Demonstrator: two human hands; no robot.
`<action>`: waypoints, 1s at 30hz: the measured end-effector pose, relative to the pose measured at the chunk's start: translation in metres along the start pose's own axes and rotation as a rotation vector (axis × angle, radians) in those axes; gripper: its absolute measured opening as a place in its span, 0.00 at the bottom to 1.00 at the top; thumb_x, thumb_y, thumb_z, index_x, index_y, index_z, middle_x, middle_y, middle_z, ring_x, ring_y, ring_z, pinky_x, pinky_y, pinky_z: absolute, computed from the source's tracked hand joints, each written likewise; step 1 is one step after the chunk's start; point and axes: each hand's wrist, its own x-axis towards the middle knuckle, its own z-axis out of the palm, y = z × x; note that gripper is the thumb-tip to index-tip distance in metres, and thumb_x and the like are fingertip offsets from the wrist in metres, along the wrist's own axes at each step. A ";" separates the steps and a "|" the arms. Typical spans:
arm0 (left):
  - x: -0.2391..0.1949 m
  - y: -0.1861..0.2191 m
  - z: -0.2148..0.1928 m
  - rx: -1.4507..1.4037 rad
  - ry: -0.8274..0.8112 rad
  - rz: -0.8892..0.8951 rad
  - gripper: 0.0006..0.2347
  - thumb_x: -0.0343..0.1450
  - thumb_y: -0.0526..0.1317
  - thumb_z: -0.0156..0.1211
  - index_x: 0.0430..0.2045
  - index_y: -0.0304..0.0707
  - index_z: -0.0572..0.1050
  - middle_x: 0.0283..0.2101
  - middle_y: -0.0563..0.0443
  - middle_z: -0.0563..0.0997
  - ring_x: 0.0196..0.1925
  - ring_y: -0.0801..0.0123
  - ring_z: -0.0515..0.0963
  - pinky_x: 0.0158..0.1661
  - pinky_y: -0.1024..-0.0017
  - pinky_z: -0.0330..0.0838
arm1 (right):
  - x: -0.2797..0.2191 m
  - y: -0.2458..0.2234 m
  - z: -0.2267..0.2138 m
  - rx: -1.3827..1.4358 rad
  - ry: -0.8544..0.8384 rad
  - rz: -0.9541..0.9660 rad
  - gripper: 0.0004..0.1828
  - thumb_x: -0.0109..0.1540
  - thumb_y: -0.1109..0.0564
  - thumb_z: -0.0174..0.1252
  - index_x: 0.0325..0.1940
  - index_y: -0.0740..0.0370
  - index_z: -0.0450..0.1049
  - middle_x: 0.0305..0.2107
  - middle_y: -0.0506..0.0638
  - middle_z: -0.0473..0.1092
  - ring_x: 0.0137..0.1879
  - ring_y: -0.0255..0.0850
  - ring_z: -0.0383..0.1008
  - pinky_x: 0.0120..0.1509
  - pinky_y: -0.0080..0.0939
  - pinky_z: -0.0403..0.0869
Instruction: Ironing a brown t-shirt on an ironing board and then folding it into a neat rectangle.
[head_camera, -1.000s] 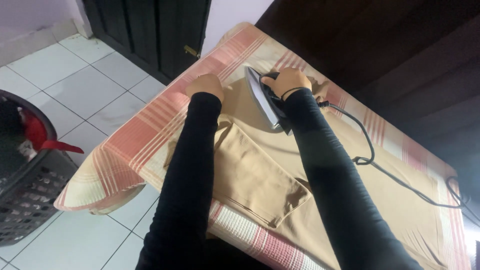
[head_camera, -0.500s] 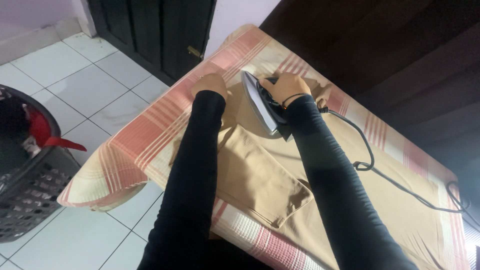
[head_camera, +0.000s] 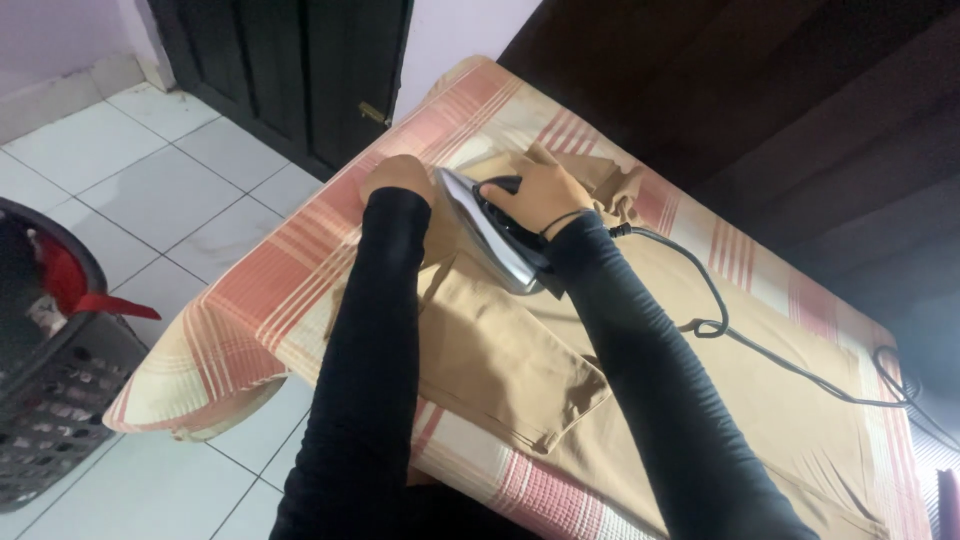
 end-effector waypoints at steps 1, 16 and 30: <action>0.001 0.001 0.001 0.019 0.003 -0.013 0.15 0.67 0.33 0.38 0.46 0.27 0.68 0.50 0.36 0.71 0.56 0.52 0.67 0.55 0.57 0.58 | -0.004 -0.001 -0.004 -0.006 0.002 -0.039 0.34 0.52 0.29 0.47 0.52 0.52 0.68 0.49 0.48 0.65 0.60 0.46 0.61 0.59 0.44 0.65; -0.011 0.008 -0.012 0.053 -0.002 -0.071 0.16 0.66 0.34 0.39 0.45 0.29 0.69 0.48 0.38 0.73 0.54 0.54 0.69 0.53 0.55 0.60 | 0.011 0.024 -0.005 -0.082 -0.070 0.066 0.33 0.54 0.27 0.43 0.49 0.51 0.70 0.45 0.49 0.69 0.56 0.42 0.65 0.54 0.41 0.68; 0.000 0.003 -0.009 0.061 -0.036 -0.058 0.16 0.66 0.35 0.39 0.45 0.27 0.68 0.48 0.37 0.72 0.53 0.53 0.69 0.53 0.58 0.62 | -0.007 0.007 -0.016 -0.043 -0.045 0.027 0.33 0.52 0.26 0.44 0.35 0.55 0.75 0.33 0.49 0.74 0.45 0.45 0.72 0.47 0.42 0.71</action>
